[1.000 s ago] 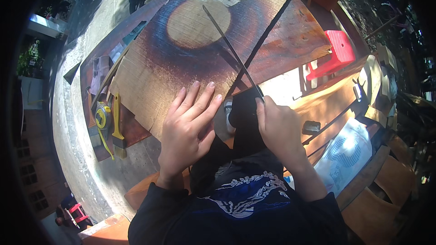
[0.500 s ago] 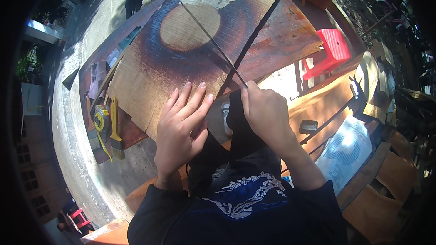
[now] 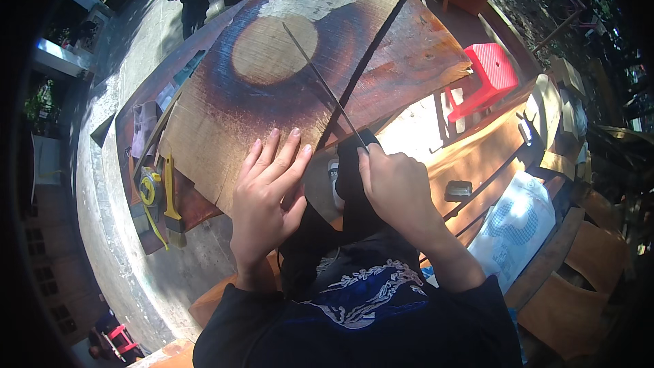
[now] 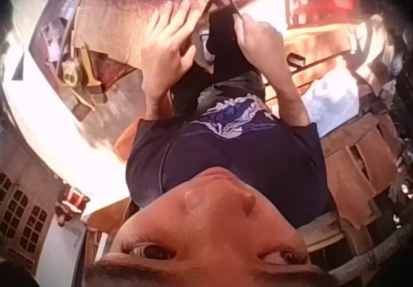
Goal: The person scrapes a wooden board with a saw blade, brushes it with a paintbrush, wipes it down with a cloth, and sands the board using sandpaper.
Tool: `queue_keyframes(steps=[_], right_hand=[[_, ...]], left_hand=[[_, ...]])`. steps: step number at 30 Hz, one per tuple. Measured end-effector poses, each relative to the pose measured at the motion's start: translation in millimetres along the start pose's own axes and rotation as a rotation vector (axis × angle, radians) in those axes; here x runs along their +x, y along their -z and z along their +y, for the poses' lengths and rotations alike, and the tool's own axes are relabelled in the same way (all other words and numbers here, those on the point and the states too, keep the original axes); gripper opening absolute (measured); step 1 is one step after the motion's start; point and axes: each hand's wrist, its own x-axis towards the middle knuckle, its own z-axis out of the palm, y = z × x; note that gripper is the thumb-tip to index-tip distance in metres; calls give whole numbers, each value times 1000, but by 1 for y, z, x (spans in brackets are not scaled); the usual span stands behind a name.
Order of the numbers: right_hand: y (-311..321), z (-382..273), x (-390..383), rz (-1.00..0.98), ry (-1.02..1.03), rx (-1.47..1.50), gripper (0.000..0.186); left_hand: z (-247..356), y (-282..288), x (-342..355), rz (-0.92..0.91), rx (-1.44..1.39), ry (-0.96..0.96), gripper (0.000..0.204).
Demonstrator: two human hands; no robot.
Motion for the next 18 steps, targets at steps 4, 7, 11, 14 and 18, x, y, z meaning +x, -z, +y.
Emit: queue_keyframes(steps=[4,7,11,14,18], right_hand=[[-13,12,6,27,-5,23,32],[-11,4,3,49,-5,78,32],[-1,10,11,-10,16,0,32],[-17,24,3,51,0,108,33],[0,5,16,10,2,20,33]], left_hand=[[1,-5,3,16,20,4,65],[2,-2,1,-20,16,15,65],[2,-5,4,35,35,7,65],[2,-4,4,22,20,11,64],[1,-5,6,40,27,4,65]])
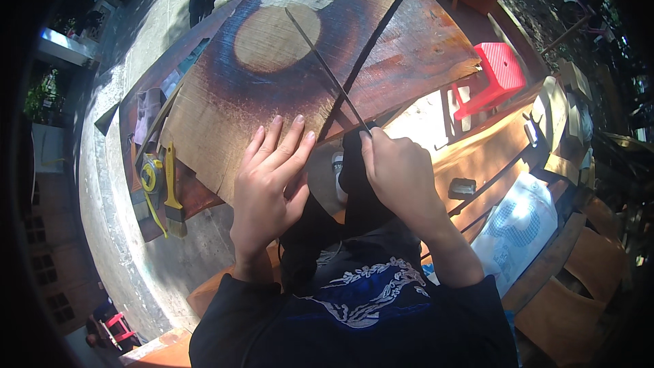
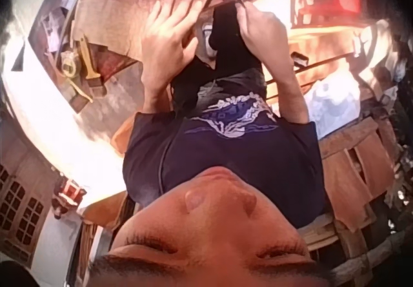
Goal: The person scrapes a wooden board with a saw blade, brushes it with a paintbrush, wipes it down with a cloth, and sands the board using sandpaper.
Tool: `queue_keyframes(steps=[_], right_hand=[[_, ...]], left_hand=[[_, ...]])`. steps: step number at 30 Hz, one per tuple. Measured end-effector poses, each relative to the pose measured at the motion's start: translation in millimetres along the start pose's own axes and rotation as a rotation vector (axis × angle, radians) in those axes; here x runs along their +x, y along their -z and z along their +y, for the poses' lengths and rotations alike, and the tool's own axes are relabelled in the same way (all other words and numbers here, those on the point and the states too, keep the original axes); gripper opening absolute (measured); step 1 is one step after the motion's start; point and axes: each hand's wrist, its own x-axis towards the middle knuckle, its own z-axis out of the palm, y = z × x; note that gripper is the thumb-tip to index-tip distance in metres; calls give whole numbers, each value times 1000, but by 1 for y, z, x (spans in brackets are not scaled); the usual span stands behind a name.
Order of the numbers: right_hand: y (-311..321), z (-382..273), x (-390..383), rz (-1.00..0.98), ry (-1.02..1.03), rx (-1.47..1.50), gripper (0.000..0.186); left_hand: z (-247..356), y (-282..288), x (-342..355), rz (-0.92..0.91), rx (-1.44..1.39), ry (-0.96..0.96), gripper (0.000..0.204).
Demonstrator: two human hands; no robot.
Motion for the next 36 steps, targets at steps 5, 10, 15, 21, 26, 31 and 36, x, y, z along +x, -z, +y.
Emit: queue_keyframes(steps=[5,10,15,21,26,31,36], right_hand=[[-8,8,0,38,12,30,34],[-5,2,15,34,46,-24,34],[-5,6,-1,3,17,-33,34],[-3,2,-12,-33,-1,-12,33],[3,-1,1,-27,-2,-37,35],[-2,-1,-2,-38,-29,-16,34],[-7,4,0,13,5,-5,34]], left_hand=[[-1,2,-2,-6,-14,6,65],[-3,-1,-1,-15,7,2,65],[-2,-3,-3,-56,-29,17,66],[-1,1,-8,-45,-17,14,66],[-2,-5,-2,-6,-7,4,66],[1,0,-3,-65,-37,23,66],[-1,0,-3,-17,-25,4,67]])
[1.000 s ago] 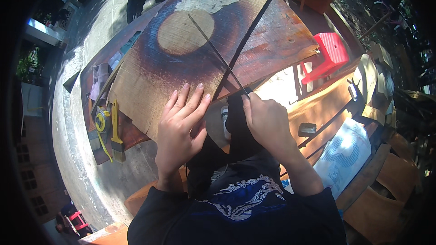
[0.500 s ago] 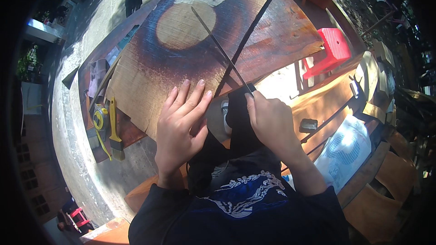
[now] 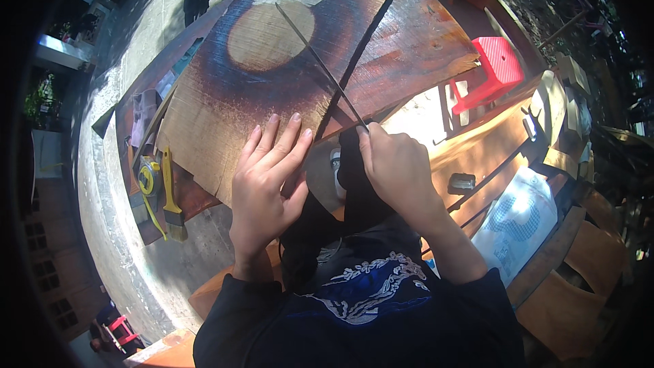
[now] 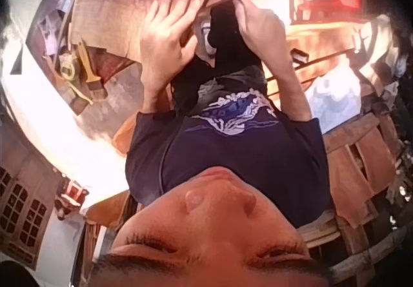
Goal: The person scrapes a wooden board with a saw blade, brushes it with a paintbrush, wipes it down with a cloth, and sands the board using sandpaper.
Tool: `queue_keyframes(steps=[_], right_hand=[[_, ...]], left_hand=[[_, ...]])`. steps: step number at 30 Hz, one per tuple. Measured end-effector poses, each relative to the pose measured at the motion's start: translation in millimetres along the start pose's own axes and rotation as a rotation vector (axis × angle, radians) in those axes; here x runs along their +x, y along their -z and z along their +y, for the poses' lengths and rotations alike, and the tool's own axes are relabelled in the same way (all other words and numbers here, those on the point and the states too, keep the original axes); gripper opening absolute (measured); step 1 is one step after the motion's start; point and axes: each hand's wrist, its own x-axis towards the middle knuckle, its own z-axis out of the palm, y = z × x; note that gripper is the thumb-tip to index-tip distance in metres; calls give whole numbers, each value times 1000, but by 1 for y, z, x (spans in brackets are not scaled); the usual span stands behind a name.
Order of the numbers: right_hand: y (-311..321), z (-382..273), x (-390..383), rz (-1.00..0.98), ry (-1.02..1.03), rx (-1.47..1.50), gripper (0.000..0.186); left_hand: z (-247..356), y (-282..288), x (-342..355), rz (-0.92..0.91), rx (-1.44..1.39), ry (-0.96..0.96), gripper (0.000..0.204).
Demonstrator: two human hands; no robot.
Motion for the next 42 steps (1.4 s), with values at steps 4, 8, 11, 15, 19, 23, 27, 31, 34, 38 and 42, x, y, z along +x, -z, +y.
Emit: queue_keyframes(steps=[4,8,11,15,19,23,27,31,34,38,42], right_hand=[[12,-5,3,-41,-17,4,35],[6,1,0,-29,-9,13,37],[7,1,3,-27,-9,-13,36],[4,-4,18,46,52,-17,34],[4,1,-4,-15,12,12,35],[16,-6,-1,-40,54,-70,38],[2,18,-17,-27,-9,29,37],[44,11,-33,-54,-132,152,34],[63,22,-26,17,-190,242,36],[62,17,-9,86,-30,322,36],[39,-38,3,-10,196,396,20]], left_hand=[[5,0,4,-8,43,-2,66],[-1,-4,-1,11,32,-13,67],[1,-1,1,-39,39,-4,69],[-1,-2,3,13,41,-32,66],[0,-2,4,9,19,8,64],[1,-4,1,21,46,-12,66],[-4,-2,-1,7,13,0,66],[0,-1,-2,22,-1,5,64],[-2,2,-1,44,-2,-2,63],[1,5,0,63,-94,-1,60],[-4,9,-5,29,-214,45,56]])
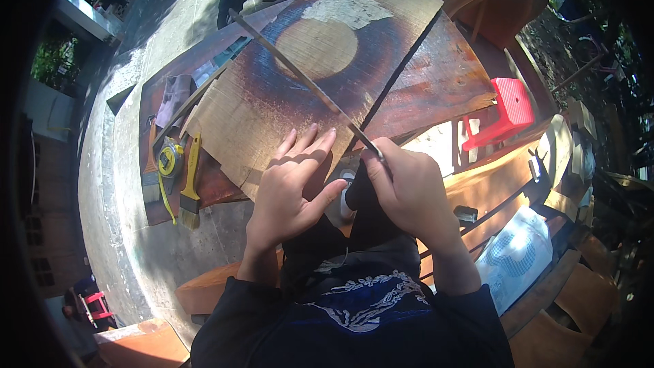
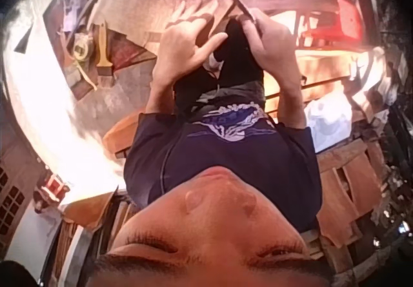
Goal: The person scrapes a wooden board with a saw blade, brushes it with a paintbrush, wipes it down with a cloth, and sands the board using sandpaper.
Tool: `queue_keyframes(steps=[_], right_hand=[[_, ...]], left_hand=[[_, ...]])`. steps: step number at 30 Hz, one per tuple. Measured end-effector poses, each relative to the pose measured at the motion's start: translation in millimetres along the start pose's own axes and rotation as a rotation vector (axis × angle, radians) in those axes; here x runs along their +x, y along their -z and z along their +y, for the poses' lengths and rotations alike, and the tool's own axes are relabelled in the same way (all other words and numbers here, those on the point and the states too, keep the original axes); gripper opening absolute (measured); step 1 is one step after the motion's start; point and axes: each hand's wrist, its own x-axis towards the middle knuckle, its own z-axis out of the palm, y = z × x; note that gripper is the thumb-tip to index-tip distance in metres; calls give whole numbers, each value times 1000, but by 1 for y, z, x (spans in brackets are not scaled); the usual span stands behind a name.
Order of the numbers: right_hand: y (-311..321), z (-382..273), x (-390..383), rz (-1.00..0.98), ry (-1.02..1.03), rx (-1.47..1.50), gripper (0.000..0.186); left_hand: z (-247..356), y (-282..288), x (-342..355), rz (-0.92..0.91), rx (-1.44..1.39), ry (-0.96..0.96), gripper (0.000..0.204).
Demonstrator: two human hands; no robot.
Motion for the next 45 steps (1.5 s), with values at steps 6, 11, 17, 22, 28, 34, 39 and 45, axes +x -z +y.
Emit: queue_keyframes(steps=[6,11,17,22,28,34,39,45], right_hand=[[-59,-31,23,62,215,-36,17],[-65,-57,35,29,269,-32,24],[-70,-67,50,16,337,-70,54],[-69,-56,95,131,535,-153,43],[-72,-44,169,-20,586,-116,38],[-71,-38,210,-132,707,-337,48],[-64,-43,180,-175,698,-133,49],[-57,-54,121,-237,569,173,37]], left_hand=[[-19,3,-7,149,-438,117,54],[-13,7,-6,259,-729,328,53],[-31,12,-18,339,-1223,355,57],[-32,37,-44,525,-889,338,49],[-45,61,-91,843,-300,335,32],[-72,70,-117,846,316,393,35],[-78,63,-120,801,470,420,39],[-82,61,-113,860,378,467,45]])
